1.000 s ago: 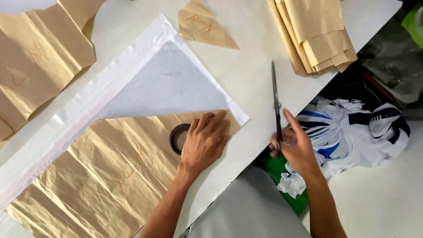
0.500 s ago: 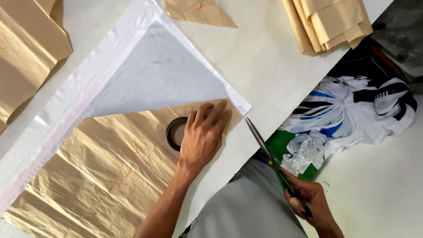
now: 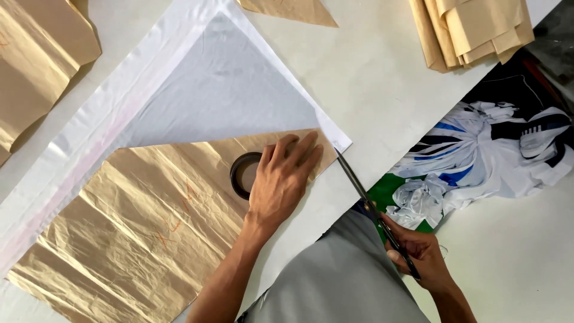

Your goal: The person uses a paper pattern as a guide to cut specific shapes out of a large piece of white fabric using industrial scissors.

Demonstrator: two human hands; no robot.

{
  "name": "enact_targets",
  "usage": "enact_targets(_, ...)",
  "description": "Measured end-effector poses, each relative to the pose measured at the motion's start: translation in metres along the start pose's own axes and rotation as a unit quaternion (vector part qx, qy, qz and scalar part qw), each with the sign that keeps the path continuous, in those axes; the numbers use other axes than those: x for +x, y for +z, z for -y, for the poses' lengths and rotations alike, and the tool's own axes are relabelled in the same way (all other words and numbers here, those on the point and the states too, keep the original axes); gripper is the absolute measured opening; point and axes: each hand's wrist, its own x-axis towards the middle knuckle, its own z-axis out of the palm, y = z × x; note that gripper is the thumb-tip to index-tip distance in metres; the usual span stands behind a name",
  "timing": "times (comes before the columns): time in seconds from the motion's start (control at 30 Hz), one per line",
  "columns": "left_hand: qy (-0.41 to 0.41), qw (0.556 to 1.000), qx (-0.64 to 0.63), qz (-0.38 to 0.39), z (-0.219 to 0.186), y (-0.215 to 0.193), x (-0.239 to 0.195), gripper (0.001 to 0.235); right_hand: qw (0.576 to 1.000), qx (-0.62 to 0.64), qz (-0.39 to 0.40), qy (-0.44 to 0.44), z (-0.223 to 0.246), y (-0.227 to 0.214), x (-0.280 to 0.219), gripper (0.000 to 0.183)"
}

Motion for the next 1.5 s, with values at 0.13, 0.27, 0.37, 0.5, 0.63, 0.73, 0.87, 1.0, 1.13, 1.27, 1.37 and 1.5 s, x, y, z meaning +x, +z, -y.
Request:
enact_targets(0.13, 0.004, 1.0, 0.004, 0.003, 0.0, -0.002, 0.002, 0.051, 1.0, -0.023, -0.009, 0.012, 0.007, 0.002, 0.003, 0.075)
enact_targets(0.27, 0.003, 1.0, 0.004, 0.002, 0.001, 0.0, 0.001, 0.04, 0.997, -0.077, -0.013, 0.029, 0.015, 0.003, 0.004, 0.071)
enact_targets(0.37, 0.001, 1.0, 0.002, 0.001, 0.001, 0.0, 0.001, 0.037, 0.995, -0.088, -0.015, 0.035, 0.018, 0.0, 0.004, 0.072)
enact_targets(0.5, -0.002, 1.0, 0.005, 0.008, 0.001, -0.001, 0.002, 0.04, 0.996, -0.084, -0.012, 0.037, 0.022, -0.001, 0.003, 0.071)
enact_targets(0.63, 0.003, 1.0, 0.0, 0.005, 0.001, -0.001, 0.003, 0.039, 0.994, -0.096, -0.013, 0.043, 0.03, 0.001, 0.002, 0.07)
enact_targets(0.73, 0.001, 1.0, 0.008, 0.005, 0.0, -0.003, 0.003, 0.037, 0.995, -0.087, -0.015, 0.04, 0.028, 0.0, 0.002, 0.068)
enact_targets(0.87, -0.004, 1.0, 0.002, -0.001, 0.0, -0.003, 0.004, 0.03, 0.998, -0.065, -0.013, 0.018, 0.012, -0.01, 0.004, 0.073)
enact_targets(1.0, -0.005, 1.0, 0.001, -0.002, 0.001, -0.001, 0.003, 0.033, 0.995, -0.095, -0.016, 0.001, 0.007, -0.011, 0.006, 0.077)
enact_targets(1.13, -0.008, 1.0, 0.001, -0.001, 0.0, -0.002, 0.005, 0.032, 0.997, -0.076, -0.016, 0.003, 0.007, -0.011, 0.008, 0.075)
enact_targets(1.27, -0.004, 1.0, 0.004, -0.006, 0.0, -0.003, 0.005, 0.028, 0.995, -0.094, -0.008, 0.013, 0.018, -0.003, 0.01, 0.074)
enact_targets(1.37, -0.004, 1.0, 0.002, -0.008, 0.0, -0.003, 0.005, 0.027, 0.992, -0.123, -0.015, 0.035, 0.022, -0.003, 0.007, 0.073)
enact_targets(1.5, -0.006, 1.0, -0.002, -0.007, 0.001, -0.001, 0.004, 0.024, 0.992, -0.109, -0.021, 0.055, 0.028, 0.002, 0.006, 0.071)
